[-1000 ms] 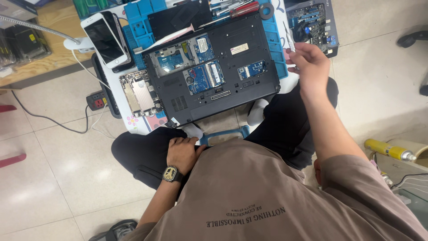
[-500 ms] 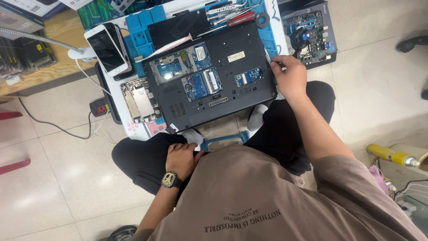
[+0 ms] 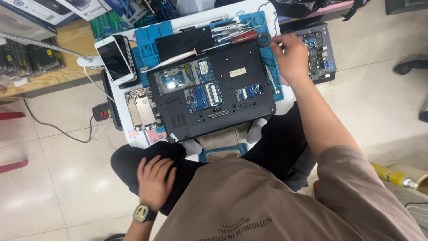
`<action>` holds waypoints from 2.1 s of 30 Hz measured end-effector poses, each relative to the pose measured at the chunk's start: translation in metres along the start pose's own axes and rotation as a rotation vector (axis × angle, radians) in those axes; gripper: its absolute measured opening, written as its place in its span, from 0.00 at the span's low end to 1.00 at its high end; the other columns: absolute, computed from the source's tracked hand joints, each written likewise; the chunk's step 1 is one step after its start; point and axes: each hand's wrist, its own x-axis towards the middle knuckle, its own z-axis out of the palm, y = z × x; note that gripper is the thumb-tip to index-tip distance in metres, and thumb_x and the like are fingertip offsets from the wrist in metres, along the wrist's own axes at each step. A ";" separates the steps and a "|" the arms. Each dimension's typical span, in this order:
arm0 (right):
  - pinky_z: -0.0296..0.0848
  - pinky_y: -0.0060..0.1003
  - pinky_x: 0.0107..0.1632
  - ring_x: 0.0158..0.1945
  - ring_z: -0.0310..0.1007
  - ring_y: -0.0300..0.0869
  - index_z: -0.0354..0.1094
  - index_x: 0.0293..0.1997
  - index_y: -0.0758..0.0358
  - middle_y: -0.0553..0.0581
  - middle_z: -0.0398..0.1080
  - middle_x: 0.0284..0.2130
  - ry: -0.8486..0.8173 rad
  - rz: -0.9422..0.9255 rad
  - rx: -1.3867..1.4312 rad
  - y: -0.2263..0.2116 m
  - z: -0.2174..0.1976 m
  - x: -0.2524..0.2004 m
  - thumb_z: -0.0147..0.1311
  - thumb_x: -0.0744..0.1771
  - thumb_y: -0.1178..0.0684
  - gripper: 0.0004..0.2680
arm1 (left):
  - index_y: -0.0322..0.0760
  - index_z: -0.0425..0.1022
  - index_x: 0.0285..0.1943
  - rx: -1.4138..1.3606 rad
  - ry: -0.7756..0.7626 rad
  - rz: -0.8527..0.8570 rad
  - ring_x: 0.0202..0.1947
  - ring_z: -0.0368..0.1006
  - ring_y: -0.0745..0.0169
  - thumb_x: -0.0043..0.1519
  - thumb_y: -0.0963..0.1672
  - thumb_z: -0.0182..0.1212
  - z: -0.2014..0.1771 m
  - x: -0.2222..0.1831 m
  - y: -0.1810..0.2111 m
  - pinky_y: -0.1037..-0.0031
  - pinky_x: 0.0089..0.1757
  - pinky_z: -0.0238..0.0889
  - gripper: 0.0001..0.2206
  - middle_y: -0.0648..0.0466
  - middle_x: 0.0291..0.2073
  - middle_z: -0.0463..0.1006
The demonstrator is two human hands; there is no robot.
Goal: The person uses a screwdriver to remove screws from the back panel of a disassembled laptop. They then use a metal prying tool to carefully lift and separate the laptop's casing from the internal components.
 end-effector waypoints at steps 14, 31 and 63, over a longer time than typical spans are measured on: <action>0.74 0.59 0.63 0.63 0.62 0.60 0.86 0.59 0.51 0.59 0.67 0.58 -0.291 -0.174 -0.270 0.039 0.084 0.132 0.64 0.77 0.51 0.06 | 0.49 0.88 0.41 0.035 0.187 -0.033 0.58 0.83 0.60 0.70 0.44 0.67 -0.002 0.009 -0.002 0.57 0.71 0.58 0.05 0.66 0.42 0.89; 0.77 0.58 0.59 0.68 0.64 0.60 0.80 0.66 0.39 0.59 0.71 0.67 -0.619 -0.244 -0.725 0.013 0.074 0.155 0.62 0.74 0.55 0.13 | 0.49 0.88 0.40 0.039 0.205 -0.051 0.57 0.83 0.61 0.70 0.45 0.67 -0.002 0.007 0.001 0.58 0.70 0.59 0.06 0.66 0.40 0.89; 0.71 0.36 0.30 0.23 0.72 0.43 0.73 0.49 0.65 0.57 0.73 0.24 -0.307 0.891 1.517 -0.131 0.009 -0.201 0.51 0.77 0.43 0.14 | 0.55 0.88 0.40 0.142 0.072 -0.108 0.59 0.81 0.64 0.70 0.48 0.69 0.005 0.008 0.011 0.54 0.73 0.52 0.06 0.72 0.41 0.89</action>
